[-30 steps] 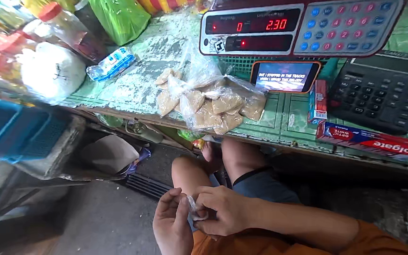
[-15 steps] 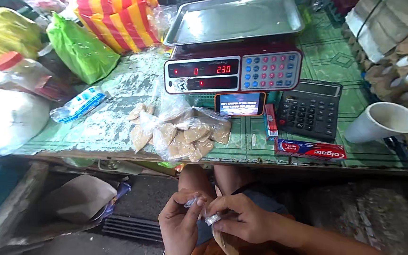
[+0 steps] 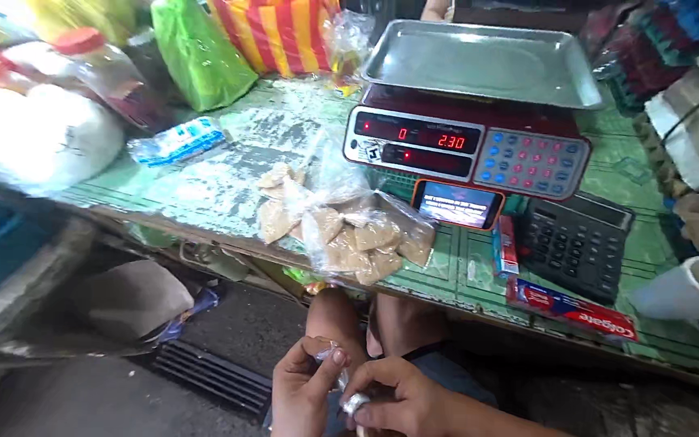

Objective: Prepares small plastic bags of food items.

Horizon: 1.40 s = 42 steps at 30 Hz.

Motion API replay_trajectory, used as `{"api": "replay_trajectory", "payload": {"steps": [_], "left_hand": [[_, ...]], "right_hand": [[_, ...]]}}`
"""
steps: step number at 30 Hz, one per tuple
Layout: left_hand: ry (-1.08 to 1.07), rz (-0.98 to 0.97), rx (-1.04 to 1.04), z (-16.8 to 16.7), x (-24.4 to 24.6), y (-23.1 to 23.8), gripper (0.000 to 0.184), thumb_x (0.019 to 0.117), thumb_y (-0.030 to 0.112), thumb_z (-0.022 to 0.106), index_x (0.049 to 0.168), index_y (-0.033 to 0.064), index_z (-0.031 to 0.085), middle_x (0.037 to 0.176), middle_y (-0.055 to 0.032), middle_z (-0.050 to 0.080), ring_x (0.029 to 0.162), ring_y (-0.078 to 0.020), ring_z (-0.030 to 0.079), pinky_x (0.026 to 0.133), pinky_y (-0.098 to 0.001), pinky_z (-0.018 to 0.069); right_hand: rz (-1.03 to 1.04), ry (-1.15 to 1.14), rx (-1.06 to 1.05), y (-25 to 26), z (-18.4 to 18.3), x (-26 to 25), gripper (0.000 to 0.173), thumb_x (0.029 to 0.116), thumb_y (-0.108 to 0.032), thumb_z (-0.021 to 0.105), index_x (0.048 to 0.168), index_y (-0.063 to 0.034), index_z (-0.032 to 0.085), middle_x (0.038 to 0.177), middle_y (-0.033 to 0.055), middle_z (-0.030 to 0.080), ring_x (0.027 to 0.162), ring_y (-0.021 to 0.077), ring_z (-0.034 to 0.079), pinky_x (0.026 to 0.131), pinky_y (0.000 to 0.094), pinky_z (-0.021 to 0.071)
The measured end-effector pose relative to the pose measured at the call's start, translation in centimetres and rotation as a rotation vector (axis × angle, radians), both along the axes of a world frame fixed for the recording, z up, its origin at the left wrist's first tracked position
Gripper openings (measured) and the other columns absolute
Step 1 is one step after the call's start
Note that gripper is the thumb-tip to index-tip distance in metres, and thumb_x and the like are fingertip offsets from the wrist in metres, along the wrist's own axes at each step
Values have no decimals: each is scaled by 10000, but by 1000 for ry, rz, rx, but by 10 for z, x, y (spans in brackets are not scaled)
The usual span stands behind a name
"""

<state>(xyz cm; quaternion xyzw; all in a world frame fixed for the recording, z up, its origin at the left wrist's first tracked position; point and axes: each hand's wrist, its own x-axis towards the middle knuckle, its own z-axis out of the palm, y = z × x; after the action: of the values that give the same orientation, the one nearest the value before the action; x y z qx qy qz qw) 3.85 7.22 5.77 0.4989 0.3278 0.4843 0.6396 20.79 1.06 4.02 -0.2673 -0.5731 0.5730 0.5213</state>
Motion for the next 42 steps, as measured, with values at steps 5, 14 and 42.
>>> {"api": "replay_trajectory", "payload": {"steps": [5, 14, 42], "left_hand": [[68, 139, 88, 12, -7, 2, 107, 937, 75, 705, 893, 172, 708, 818, 14, 752, 638, -36, 684, 579, -192, 579], [74, 126, 395, 43, -8, 31, 78, 949, 153, 719, 903, 217, 721, 881, 40, 764, 739, -44, 722, 632, -190, 603], [142, 142, 93, 2, -33, -19, 97, 910, 107, 742, 855, 183, 715, 815, 24, 743, 639, -40, 680, 583, -189, 582]], "right_hand": [[41, -90, -11, 17, 17, -7, 184, 1001, -59, 613, 1118, 54, 699, 938, 118, 740, 791, 99, 703, 764, 289, 602], [-46, -29, -113, 19, 30, -1, 181, 1006, -21, 598, 1142, 21, 709, 1050, 74, 738, 879, 57, 689, 819, 250, 583], [239, 139, -54, -18, -42, -2, 230, 982, -233, 579, 998, -14, 647, 957, 67, 713, 820, 98, 682, 718, 278, 570]]}}
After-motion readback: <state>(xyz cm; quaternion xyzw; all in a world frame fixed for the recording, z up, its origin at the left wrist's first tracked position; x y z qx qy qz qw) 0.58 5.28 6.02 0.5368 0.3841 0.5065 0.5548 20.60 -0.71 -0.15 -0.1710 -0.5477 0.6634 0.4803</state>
